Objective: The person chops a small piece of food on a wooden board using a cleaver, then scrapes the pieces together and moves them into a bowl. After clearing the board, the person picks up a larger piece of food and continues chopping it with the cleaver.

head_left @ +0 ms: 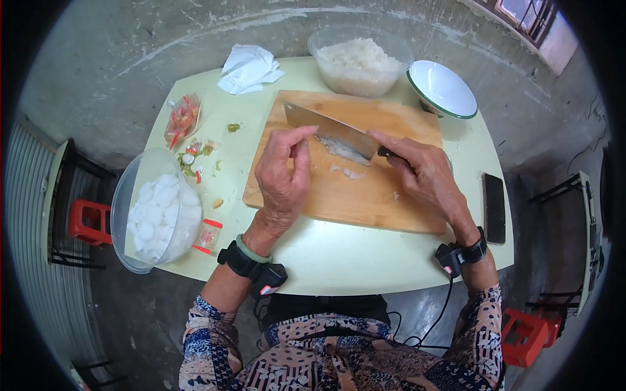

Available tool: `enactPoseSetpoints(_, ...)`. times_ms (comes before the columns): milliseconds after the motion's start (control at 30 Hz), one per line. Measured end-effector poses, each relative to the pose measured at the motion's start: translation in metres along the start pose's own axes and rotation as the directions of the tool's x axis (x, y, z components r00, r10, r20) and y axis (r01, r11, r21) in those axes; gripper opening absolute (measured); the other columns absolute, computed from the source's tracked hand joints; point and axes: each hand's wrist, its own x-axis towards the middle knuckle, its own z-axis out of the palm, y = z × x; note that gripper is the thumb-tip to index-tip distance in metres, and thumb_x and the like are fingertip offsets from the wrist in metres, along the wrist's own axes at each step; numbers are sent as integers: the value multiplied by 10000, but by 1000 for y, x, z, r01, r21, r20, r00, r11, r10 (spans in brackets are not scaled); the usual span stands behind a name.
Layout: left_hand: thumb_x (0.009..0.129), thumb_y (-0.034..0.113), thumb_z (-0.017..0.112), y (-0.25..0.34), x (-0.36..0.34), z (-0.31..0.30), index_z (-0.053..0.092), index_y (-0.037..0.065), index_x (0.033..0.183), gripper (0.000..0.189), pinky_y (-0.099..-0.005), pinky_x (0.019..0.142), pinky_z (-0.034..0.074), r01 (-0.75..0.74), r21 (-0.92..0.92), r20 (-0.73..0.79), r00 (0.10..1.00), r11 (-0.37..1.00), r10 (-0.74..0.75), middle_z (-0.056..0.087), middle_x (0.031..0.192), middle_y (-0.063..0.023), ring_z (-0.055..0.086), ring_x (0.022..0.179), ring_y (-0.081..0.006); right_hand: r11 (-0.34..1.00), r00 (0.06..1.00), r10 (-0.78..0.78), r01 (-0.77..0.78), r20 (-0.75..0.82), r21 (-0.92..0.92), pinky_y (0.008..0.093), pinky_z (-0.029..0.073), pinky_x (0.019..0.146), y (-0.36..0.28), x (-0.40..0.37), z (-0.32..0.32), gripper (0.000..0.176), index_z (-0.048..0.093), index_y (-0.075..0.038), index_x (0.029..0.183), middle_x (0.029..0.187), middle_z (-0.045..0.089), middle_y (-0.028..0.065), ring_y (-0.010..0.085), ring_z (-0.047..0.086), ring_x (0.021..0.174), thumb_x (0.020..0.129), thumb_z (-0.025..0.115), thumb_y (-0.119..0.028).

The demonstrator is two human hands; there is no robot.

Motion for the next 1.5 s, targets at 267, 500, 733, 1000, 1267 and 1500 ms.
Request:
enactPoseSetpoints(267, 960, -93, 608, 1, 3, 1, 710, 44, 1165, 267, -279, 703, 508, 38, 52, 32, 999, 998, -40, 630, 894, -46, 589, 750, -125, 999, 998, -53, 53, -45, -8, 406, 558, 725, -2, -1, 0, 639, 635, -244, 1453, 1012, 765, 121, 317, 713, 821, 878, 637, 34)
enactPoseSetpoints(500, 962, -93, 604, -1, 2, 1, 705, 34, 1160, 257, -287, 707, 513, 29, 51, 35, 999, 998, -30, 642, 905, -52, 591, 749, -131, 1000, 998, 29, -30, 55, 6, 410, 559, 754, -9, -1, -6, 629, 627, -229, 1459, 1050, 763, 136, 326, 714, 823, 887, 631, 31)
enactPoseSetpoints(733, 932, -56, 627, -9, -2, 3, 698, 39, 1143, 242, -323, 714, 526, 56, 151, 241, 966, 987, -91, 648, 929, -87, 624, 803, -190, 996, 988, -39, 27, -147, -83, 398, 560, 711, 15, 3, 0, 669, 635, -256, 1455, 951, 746, 130, 296, 715, 795, 849, 668, 27)
enactPoseSetpoints(1000, 887, -23, 647, -4, -5, 12, 694, 45, 1119, 247, -411, 841, 532, 16, 7, 435, 900, 1000, -18, 665, 1039, -126, 641, 951, -323, 970, 998, -45, 54, 45, -237, 383, 537, 616, -2, -1, -11, 753, 623, -306, 1468, 843, 707, 88, 264, 684, 710, 794, 667, 28)
enactPoseSetpoints(1267, 872, -35, 663, -20, -12, 14, 709, 48, 1104, 251, -429, 875, 545, -136, 163, 341, 937, 977, 73, 685, 1106, -130, 657, 1002, -337, 977, 998, -13, 26, 60, -214, 402, 537, 647, -12, -4, -13, 671, 651, -282, 1436, 891, 724, 96, 288, 684, 718, 841, 649, 27)
enactPoseSetpoints(1500, 881, -72, 660, 0, -5, 10, 711, 51, 1092, 249, -376, 752, 559, -58, 60, 249, 968, 997, 41, 662, 971, -108, 657, 898, -293, 996, 1000, -6, 6, 1, -91, 399, 553, 741, -15, -3, -7, 610, 653, -235, 1435, 978, 755, 124, 296, 702, 792, 894, 647, 46)
